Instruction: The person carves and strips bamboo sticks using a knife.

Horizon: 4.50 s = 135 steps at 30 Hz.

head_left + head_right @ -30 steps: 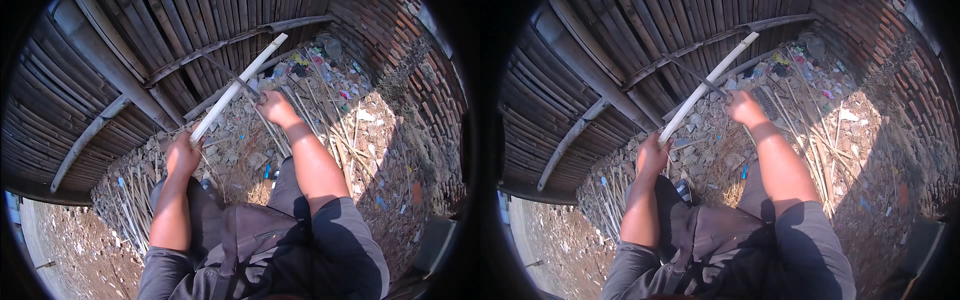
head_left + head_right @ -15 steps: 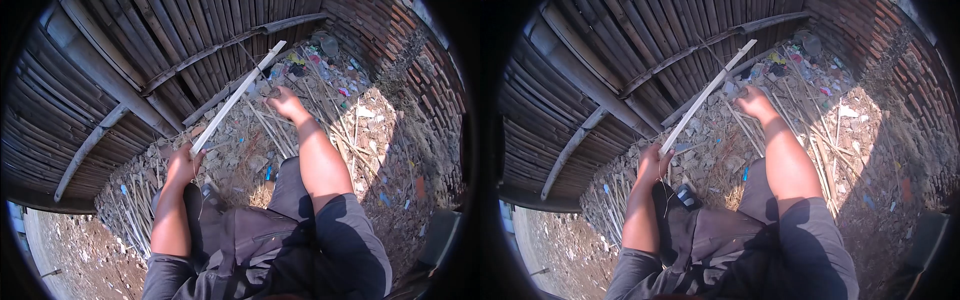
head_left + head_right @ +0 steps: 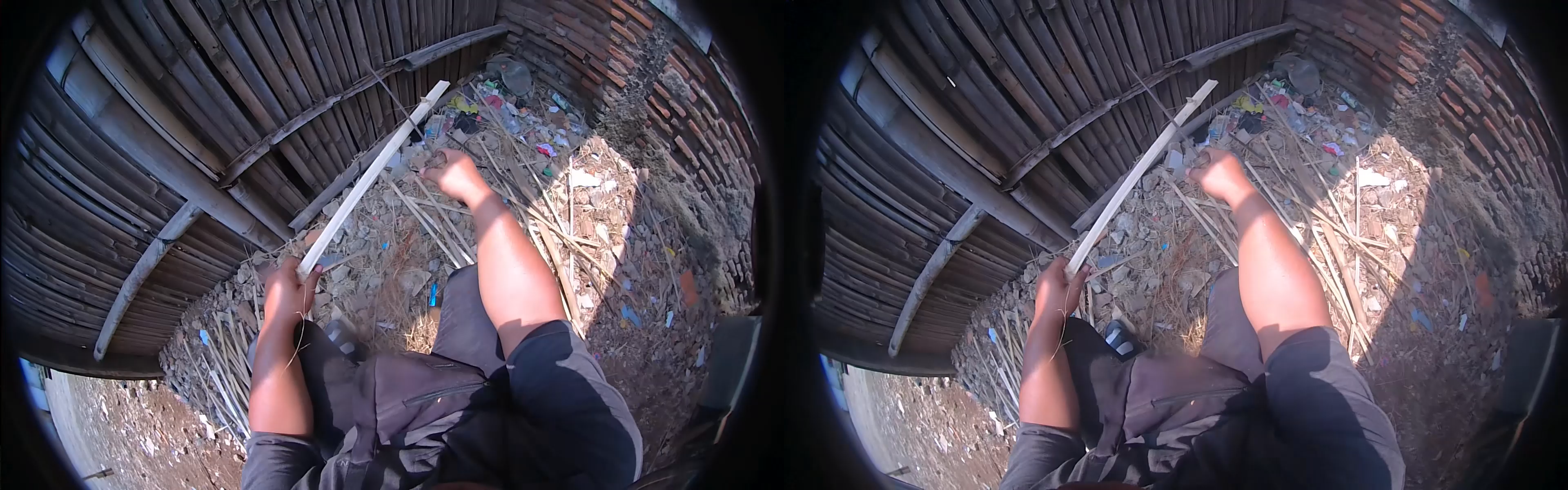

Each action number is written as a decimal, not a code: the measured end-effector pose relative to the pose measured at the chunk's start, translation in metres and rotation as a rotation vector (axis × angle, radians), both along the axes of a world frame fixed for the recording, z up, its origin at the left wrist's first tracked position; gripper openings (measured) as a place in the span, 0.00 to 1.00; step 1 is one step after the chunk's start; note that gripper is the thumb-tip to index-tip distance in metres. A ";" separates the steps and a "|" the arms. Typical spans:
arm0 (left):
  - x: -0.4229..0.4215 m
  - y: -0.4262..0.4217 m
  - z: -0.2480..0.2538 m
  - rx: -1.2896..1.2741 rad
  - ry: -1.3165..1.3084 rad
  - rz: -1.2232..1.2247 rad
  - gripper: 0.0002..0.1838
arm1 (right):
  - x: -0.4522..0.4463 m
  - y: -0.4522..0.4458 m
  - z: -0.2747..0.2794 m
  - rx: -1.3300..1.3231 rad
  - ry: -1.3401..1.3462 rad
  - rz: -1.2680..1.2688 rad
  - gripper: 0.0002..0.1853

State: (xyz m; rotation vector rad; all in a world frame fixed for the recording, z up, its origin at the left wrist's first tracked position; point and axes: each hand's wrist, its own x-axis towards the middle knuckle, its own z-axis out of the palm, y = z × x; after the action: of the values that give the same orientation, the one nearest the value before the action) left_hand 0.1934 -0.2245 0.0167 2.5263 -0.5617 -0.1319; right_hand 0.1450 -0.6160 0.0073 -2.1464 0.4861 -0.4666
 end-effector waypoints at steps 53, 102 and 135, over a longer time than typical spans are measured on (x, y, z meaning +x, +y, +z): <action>-0.164 0.211 0.014 0.310 -0.127 0.284 0.24 | 0.005 0.109 -0.008 -0.413 0.348 0.522 0.15; -0.169 0.230 0.006 0.330 -0.228 0.266 0.24 | -0.021 0.127 0.024 -0.688 0.424 0.527 0.19; -0.180 0.208 0.016 0.327 -0.111 0.344 0.25 | -0.042 0.206 0.029 -0.606 0.286 0.863 0.12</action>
State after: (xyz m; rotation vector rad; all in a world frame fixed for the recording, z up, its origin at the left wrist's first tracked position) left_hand 0.0132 -0.0162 0.0325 2.9195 -0.1460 0.0486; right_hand 0.1032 -0.4100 0.0367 -2.7415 -0.5168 0.2215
